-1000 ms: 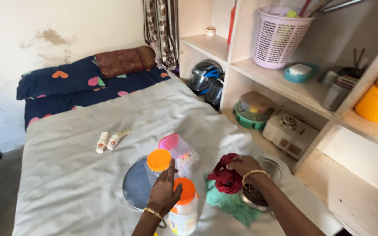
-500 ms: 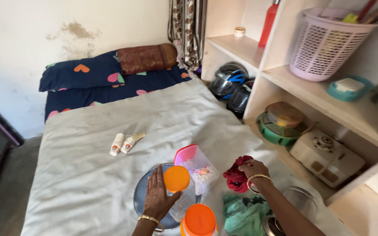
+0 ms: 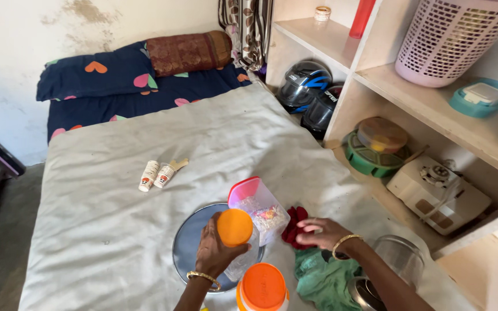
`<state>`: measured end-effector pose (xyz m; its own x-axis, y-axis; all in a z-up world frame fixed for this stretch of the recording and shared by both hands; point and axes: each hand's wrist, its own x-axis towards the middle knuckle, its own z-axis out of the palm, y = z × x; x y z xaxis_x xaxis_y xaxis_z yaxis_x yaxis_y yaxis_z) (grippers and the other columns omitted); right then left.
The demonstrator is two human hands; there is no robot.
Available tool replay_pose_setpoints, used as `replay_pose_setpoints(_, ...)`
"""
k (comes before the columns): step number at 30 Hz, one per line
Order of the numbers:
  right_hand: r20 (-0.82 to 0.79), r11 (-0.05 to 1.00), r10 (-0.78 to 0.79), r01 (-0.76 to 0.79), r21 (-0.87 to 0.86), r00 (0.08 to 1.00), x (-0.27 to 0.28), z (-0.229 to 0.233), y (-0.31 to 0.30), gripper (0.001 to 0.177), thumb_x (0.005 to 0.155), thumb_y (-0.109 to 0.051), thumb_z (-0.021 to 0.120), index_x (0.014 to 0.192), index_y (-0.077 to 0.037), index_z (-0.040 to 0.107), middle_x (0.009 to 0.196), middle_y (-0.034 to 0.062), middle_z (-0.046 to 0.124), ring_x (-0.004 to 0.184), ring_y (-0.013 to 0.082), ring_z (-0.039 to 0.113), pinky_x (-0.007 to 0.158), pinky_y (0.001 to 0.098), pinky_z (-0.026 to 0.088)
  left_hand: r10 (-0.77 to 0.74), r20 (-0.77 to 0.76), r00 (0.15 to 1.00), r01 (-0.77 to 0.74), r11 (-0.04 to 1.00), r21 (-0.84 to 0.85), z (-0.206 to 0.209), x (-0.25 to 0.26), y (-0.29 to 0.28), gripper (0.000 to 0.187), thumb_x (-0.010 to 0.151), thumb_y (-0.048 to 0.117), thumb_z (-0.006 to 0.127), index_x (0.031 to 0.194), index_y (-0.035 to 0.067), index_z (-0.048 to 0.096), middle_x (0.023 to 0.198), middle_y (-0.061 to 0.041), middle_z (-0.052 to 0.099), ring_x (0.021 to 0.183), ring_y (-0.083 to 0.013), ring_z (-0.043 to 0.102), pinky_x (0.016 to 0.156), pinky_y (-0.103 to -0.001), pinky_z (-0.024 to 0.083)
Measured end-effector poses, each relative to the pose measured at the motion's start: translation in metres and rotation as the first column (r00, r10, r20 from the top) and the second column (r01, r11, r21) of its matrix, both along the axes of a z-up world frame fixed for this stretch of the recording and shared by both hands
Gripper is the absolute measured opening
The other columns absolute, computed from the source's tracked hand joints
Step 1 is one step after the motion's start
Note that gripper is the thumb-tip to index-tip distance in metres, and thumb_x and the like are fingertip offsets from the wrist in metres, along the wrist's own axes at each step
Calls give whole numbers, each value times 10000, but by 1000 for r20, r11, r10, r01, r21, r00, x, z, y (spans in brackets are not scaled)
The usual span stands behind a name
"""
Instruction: The person removes several containers from a wooden shelf, wipes the shelf surface with a cloth, and then places the containers back. The person also wipes the containers with a cloth before returning them to the shelf.
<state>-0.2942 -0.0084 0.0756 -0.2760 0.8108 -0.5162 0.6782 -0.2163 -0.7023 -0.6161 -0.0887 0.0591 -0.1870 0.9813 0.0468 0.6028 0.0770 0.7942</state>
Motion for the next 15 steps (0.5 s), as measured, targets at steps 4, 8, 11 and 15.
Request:
replay_pose_setpoints(4, -36, 955, 295, -293, 50, 955, -36, 16, -50, 1085, 599, -455, 905, 1539, -199, 426, 1562, 71, 491, 1349, 232, 523, 1089, 395, 495, 26, 35, 999, -27, 999, 30, 13, 4, -6, 1090, 519, 393, 936, 1428, 93, 415, 1337, -130, 583, 1275, -348, 505, 1080, -448, 440)
replay_pose_setpoints(8, 29, 845, 476, -466, 261, 879, -71, 19, -90, 1309, 576, -507, 934, 1585, -26, 253, 1589, 193, 408, 1424, 299, 488, 1162, 376, 412, 60, 98, 993, -64, 997, 38, 28, 1, -14, 1027, 511, 384, 943, 1382, 102, 480, 1308, -122, 615, 1251, -337, 541, 1069, -449, 457)
replay_pose_setpoints(11, 106, 791, 460, -462, 402, 881, -84, 15, -118, 1326, 566, -514, 958, 1574, 1, 267, 1554, 217, 413, 1430, 344, 461, 1172, 377, 387, 88, 116, 989, -93, 995, 34, 37, -1, -23, 1021, 503, 388, 946, 1378, 112, 499, 1308, -120, 622, 1255, -334, 545, 1070, -451, 456)
replay_pose_setpoints(15, 208, 826, 309, -371, 424, 928, -87, 18, -140, 1134, 529, -460, 904, 1490, -105, 419, 1442, 136, 517, 1306, 316, 560, 1085, 373, 461, 111, 94, 989, -115, 992, 45, 45, -4, -32, 1025, 502, 391, 956, 1375, 101, 504, 1319, -134, 613, 1257, -343, 540, 1079, -455, 449)
